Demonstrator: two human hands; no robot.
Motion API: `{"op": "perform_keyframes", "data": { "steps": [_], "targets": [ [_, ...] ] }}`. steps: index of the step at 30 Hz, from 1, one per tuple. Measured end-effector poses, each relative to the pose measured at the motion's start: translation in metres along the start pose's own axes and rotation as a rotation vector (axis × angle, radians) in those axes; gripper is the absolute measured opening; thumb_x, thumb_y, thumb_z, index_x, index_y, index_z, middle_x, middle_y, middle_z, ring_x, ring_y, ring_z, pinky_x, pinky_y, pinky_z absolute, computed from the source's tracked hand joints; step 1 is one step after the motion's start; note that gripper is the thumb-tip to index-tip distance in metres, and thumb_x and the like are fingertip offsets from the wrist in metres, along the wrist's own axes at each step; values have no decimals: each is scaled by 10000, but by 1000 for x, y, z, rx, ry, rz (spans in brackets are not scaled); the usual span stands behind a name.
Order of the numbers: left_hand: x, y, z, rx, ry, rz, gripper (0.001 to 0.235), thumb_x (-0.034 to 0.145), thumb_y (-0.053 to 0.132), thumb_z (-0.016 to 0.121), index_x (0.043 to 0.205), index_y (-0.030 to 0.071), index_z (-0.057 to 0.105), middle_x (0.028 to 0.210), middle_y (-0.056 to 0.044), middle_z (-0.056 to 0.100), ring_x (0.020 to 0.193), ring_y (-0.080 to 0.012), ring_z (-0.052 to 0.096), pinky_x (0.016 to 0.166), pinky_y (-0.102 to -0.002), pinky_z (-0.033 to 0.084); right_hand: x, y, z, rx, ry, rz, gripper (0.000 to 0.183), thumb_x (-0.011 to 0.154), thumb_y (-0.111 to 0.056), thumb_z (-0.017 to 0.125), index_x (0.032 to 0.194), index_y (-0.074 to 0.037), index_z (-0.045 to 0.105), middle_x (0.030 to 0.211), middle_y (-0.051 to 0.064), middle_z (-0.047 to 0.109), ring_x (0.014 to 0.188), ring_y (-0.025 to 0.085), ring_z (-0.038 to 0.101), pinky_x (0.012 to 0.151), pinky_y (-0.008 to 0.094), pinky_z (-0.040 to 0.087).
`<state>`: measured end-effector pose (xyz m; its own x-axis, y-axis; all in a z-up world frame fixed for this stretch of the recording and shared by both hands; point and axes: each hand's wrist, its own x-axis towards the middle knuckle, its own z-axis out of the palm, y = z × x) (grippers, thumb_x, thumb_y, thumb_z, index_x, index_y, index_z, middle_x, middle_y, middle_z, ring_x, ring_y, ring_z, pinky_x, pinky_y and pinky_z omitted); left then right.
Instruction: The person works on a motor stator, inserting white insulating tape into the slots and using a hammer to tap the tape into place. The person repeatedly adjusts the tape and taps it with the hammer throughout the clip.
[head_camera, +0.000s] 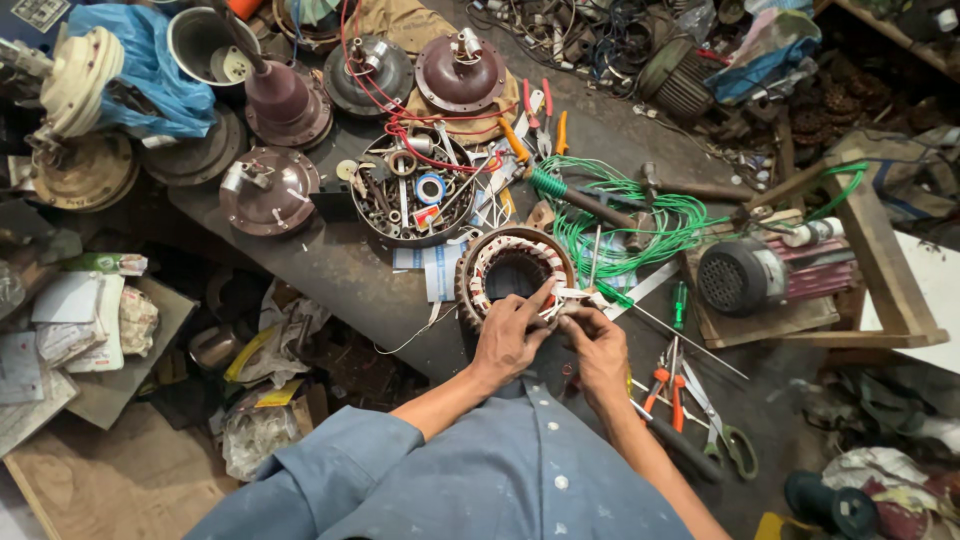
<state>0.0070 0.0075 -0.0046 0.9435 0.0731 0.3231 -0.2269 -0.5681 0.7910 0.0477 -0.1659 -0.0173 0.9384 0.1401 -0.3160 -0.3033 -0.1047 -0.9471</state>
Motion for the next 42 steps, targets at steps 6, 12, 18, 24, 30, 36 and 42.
{"op": "perform_keyframes", "data": {
  "steps": [6, 12, 18, 24, 30, 36, 42],
  "targets": [
    [-2, -5, -5, -69, -34, -35, 820, 800, 117, 805, 1548, 150, 472, 859, -19, 689, 894, -278, 603, 875, -426, 472, 7, 29, -3, 252, 29, 108, 220, 930, -119, 691, 1131, -51, 632, 1035, 35, 725, 884, 115, 692, 715, 270, 560],
    [0, -8, -8, -102, -58, -13, 827, 792, 129, 796, 1547, 141, 459, 859, -4, 703, 907, -271, 610, 881, -420, 477, 5, 41, -3, 309, 10, -9, 296, 954, -78, 706, 1195, 16, 562, 1115, 84, 683, 972, 141, 685, 780, 288, 591],
    [2, -9, -12, -100, -89, -28, 819, 801, 110, 796, 1552, 166, 474, 848, -15, 680, 868, -266, 605, 847, -414, 485, -11, 15, 15, 129, 42, -137, 496, 847, -30, 760, 1296, -39, 552, 1079, 102, 731, 936, 117, 696, 755, 235, 526],
    [8, -7, -15, -51, -95, 9, 814, 795, 138, 827, 1532, 186, 486, 863, -12, 693, 860, -266, 607, 808, -420, 478, -14, 9, 16, 70, 187, 0, 401, 859, -24, 767, 1240, 2, 645, 1020, 95, 780, 795, 152, 651, 662, 286, 453],
    [16, -3, -16, -23, -127, 48, 750, 842, 119, 825, 1520, 200, 516, 865, -66, 631, 845, -286, 601, 775, -424, 482, -12, 0, 11, 18, 132, -267, 133, 915, -45, 725, 1036, 7, 745, 997, 72, 772, 922, 107, 699, 863, 238, 548],
    [21, 1, -18, 64, -111, 179, 796, 819, 42, 732, 1560, 91, 445, 966, -89, 606, 908, -305, 578, 811, -449, 472, 5, -39, 12, -430, 115, -207, 169, 869, -119, 735, 1017, -46, 769, 809, 77, 772, 708, 128, 685, 657, 290, 526],
    [33, 3, -26, 259, -72, 130, 1000, 766, 205, 793, 1596, 31, 261, 1162, -129, 558, 1116, -331, 549, 1108, -571, 339, 40, -59, 11, -800, -97, -342, 265, 805, -180, 766, 1066, -142, 785, 861, 126, 759, 749, 300, 704, 684, 394, 531]
  ]
}}
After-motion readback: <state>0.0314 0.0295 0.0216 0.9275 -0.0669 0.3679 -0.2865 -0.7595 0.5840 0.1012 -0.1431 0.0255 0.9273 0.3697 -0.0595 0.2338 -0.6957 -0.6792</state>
